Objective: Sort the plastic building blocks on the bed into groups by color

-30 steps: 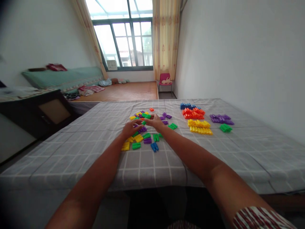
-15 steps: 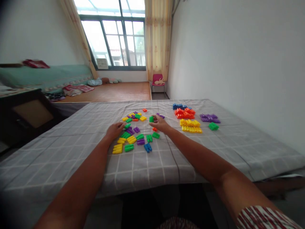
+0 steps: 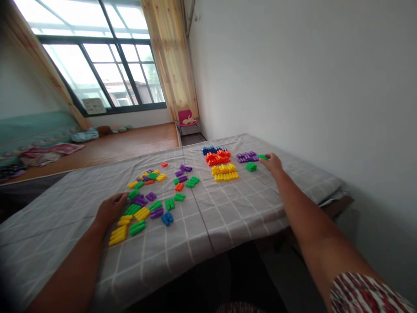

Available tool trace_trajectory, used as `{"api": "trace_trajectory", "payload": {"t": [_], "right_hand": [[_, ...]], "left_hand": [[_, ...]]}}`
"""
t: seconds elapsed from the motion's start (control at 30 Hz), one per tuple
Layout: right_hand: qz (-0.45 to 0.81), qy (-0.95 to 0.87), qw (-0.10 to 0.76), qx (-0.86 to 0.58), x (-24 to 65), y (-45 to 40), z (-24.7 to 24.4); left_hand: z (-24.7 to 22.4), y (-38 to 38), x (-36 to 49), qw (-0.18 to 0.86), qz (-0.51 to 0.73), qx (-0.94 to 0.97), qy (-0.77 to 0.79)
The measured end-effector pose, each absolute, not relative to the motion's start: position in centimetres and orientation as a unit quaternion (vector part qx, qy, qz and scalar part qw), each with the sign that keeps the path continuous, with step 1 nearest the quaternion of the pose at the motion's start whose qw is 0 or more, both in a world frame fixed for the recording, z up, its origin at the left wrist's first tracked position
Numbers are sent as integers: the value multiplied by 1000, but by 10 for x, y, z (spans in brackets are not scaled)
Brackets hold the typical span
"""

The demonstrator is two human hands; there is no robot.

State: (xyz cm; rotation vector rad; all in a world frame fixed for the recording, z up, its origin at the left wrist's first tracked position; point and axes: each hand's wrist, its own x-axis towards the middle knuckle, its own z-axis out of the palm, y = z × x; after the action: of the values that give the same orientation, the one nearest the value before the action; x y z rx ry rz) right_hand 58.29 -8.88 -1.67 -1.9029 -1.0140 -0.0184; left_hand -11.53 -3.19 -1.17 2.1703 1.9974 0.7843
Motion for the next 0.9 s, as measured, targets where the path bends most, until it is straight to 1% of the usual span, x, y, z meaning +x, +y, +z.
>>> {"api": "trace_trajectory", "payload": {"t": [0.07, 0.17, 0.27, 0.37, 0.47, 0.6, 0.8, 0.9], "right_hand": [[-23, -419, 432, -798, 602, -95, -35], [-25, -463, 393, -794, 604, -97, -49], [-20, -484, 361, -797, 596, -95, -48], [-41, -459, 338, -821, 592, -94, -44], [-51, -468, 327, -819, 593, -96, -44], [-32, -491, 322, -809, 593, -98, -48], [-24, -486, 345, -803, 590, -101, -47], [-14, -494, 332, -803, 589, -103, -44]], "left_hand": [[-13, -30, -118, 49, 255, 714, 650], [-14, -28, -122, 51, 247, 709, 659], [-14, -28, -123, 49, 247, 701, 667], [-13, -30, -122, 54, 254, 702, 664], [-13, -31, -121, 51, 254, 697, 669], [-14, -30, -122, 51, 252, 697, 669], [-15, -28, -123, 56, 243, 697, 672], [-16, -28, -123, 54, 243, 696, 674]]}}
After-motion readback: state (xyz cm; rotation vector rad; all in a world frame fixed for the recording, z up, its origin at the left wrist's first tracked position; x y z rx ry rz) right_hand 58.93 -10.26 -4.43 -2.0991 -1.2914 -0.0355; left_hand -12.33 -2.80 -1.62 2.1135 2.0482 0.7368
